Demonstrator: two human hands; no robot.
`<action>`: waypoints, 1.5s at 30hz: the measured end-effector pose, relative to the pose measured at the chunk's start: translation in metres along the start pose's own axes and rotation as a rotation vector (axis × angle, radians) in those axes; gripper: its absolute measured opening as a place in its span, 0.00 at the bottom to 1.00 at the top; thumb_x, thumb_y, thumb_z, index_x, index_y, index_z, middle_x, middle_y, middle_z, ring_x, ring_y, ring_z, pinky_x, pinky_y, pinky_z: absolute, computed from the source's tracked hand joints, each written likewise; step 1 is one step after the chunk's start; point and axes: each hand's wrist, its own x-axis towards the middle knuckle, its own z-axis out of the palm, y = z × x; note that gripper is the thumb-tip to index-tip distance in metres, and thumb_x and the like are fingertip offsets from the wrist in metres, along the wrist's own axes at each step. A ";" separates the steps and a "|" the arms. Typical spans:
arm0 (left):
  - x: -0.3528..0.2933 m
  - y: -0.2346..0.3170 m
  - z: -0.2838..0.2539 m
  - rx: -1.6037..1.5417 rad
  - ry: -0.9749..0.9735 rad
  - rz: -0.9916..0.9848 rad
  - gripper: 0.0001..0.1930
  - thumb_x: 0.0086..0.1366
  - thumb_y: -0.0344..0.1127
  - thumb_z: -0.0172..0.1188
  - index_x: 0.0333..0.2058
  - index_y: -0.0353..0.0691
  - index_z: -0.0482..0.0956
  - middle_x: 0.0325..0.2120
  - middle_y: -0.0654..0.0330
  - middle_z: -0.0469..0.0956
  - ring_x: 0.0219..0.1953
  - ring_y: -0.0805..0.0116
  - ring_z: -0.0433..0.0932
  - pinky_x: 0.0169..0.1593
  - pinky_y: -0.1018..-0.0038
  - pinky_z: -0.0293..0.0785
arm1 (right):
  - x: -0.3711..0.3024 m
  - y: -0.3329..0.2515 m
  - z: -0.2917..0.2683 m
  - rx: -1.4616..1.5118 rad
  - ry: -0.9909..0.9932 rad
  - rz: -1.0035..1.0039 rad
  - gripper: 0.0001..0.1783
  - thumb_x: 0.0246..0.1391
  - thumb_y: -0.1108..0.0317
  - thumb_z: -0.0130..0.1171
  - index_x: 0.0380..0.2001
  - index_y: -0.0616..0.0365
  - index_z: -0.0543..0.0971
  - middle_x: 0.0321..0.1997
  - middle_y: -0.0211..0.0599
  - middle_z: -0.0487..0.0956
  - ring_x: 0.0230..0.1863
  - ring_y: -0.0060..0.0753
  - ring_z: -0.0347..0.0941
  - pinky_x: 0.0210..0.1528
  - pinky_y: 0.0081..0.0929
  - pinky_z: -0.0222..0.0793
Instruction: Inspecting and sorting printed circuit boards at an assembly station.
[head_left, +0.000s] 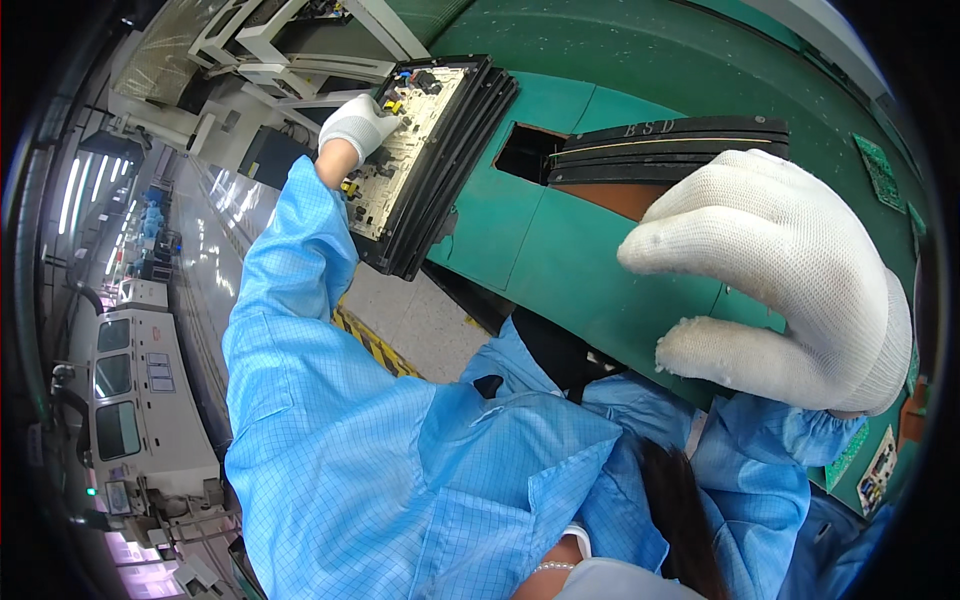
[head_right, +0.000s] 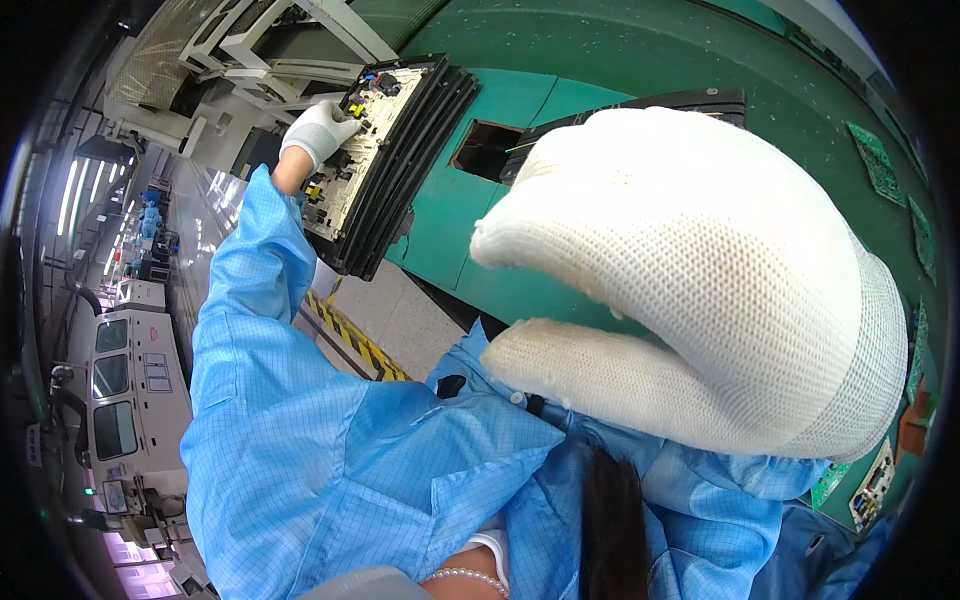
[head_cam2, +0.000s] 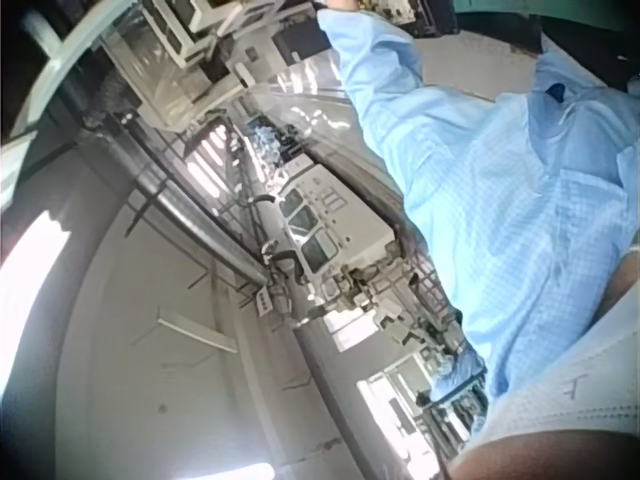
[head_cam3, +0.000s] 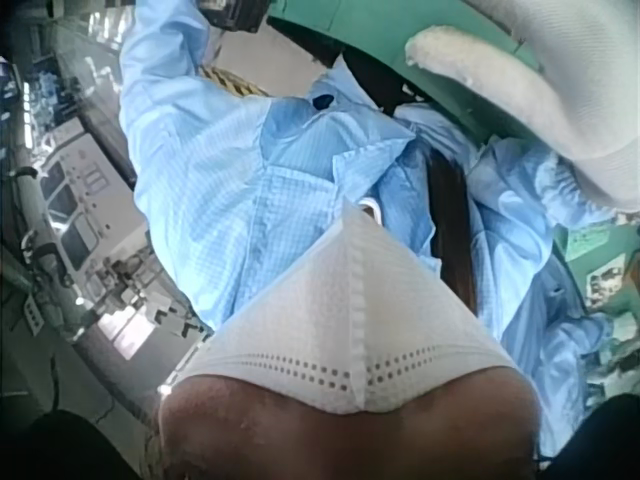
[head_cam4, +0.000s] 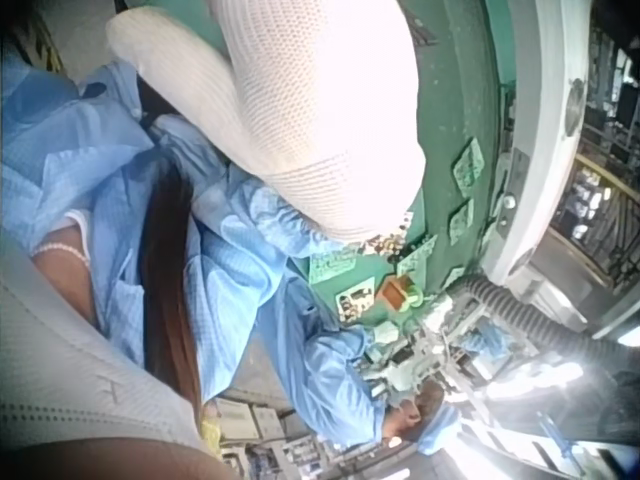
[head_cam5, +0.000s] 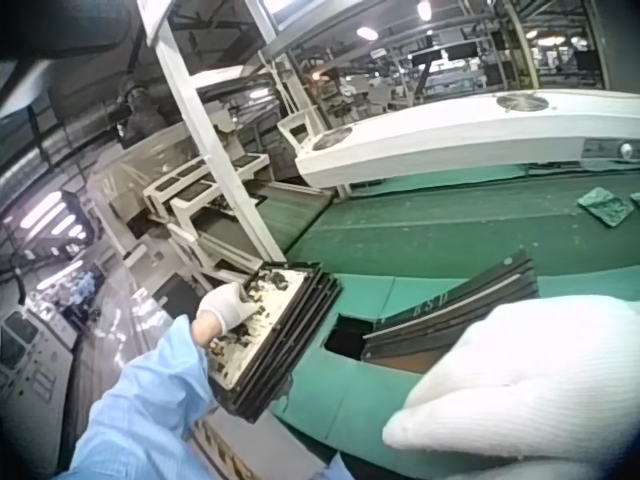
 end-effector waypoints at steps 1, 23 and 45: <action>0.000 0.001 -0.001 0.020 -0.007 -0.021 0.24 0.55 0.52 0.65 0.39 0.33 0.83 0.35 0.44 0.83 0.40 0.51 0.82 0.46 0.64 0.75 | -0.001 0.000 0.000 0.005 -0.017 0.022 0.24 0.43 0.61 0.70 0.44 0.62 0.80 0.38 0.45 0.81 0.38 0.41 0.79 0.40 0.35 0.73; -0.070 0.043 -0.129 -0.957 0.397 0.610 0.20 0.66 0.36 0.63 0.51 0.28 0.76 0.42 0.57 0.81 0.43 0.74 0.79 0.51 0.78 0.74 | -0.005 0.011 -0.011 -0.189 0.284 0.040 0.21 0.41 0.61 0.73 0.38 0.60 0.81 0.34 0.40 0.79 0.36 0.41 0.77 0.37 0.34 0.72; -0.094 0.174 -0.102 -1.530 -0.752 0.678 0.27 0.70 0.47 0.56 0.60 0.34 0.71 0.52 0.54 0.78 0.49 0.66 0.76 0.56 0.71 0.70 | -0.004 0.038 -0.005 -0.613 0.496 0.385 0.21 0.43 0.50 0.72 0.24 0.59 0.79 0.24 0.41 0.75 0.27 0.47 0.74 0.30 0.36 0.70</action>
